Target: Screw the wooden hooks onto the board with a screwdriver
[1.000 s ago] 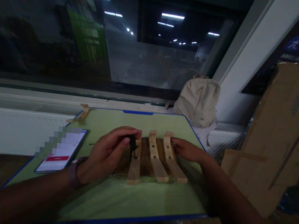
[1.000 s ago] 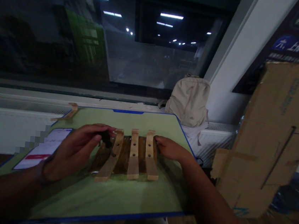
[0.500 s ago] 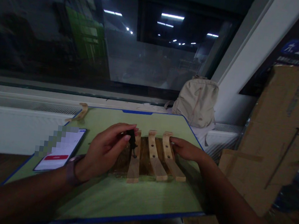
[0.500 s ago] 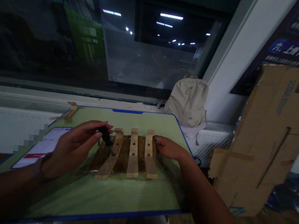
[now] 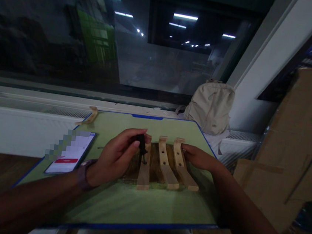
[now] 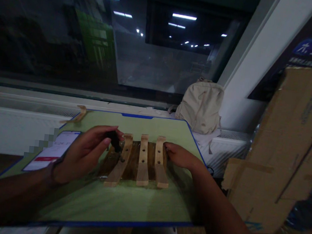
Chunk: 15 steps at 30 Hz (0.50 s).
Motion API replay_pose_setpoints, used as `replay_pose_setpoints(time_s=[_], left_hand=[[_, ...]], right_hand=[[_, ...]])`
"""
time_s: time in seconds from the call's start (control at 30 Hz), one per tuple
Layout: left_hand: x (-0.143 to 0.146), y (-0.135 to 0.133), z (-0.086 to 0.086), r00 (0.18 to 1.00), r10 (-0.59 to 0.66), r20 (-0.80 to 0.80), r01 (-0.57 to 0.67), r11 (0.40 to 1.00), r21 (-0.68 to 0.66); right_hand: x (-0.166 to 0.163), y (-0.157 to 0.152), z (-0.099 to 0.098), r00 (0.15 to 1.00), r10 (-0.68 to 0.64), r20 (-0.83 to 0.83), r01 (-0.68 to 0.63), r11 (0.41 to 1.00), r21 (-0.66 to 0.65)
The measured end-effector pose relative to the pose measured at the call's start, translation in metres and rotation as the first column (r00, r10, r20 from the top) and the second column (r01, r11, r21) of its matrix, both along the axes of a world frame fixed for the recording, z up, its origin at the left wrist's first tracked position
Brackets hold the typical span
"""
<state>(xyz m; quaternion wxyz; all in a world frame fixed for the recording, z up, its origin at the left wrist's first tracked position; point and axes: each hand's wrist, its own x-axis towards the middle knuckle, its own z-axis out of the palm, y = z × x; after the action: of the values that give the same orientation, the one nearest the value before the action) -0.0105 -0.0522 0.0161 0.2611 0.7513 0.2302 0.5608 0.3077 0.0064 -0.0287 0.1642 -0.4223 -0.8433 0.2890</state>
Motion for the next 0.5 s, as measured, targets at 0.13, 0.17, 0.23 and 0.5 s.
replay_pose_setpoints(time_s=[0.13, 0.17, 0.23, 0.5], left_hand=[[-0.0008, -0.0008, 0.0028, 0.999, 0.031, -0.038, -0.026, 0.992, 0.127], [-0.0012, -0.0004, 0.0038, 0.998, 0.054, -0.042, -0.047, 0.987, 0.156], [-0.0018, 0.0005, 0.005, 0.994, 0.102, -0.033, -0.094, 0.978, 0.188], [-0.0006, -0.0023, 0.0, 0.997, 0.044, -0.058, -0.039, 0.995, 0.089]], right_hand=[[0.0006, -0.0001, -0.0014, 1.0, -0.008, -0.015, 0.008, 1.0, 0.002], [0.0011, 0.0, -0.0018, 1.0, -0.008, -0.012, 0.009, 1.0, 0.01], [0.0021, 0.0002, -0.0024, 1.0, -0.009, 0.006, 0.009, 1.0, 0.024], [0.0009, -0.0011, 0.0025, 0.999, 0.035, -0.006, -0.035, 0.999, 0.017]])
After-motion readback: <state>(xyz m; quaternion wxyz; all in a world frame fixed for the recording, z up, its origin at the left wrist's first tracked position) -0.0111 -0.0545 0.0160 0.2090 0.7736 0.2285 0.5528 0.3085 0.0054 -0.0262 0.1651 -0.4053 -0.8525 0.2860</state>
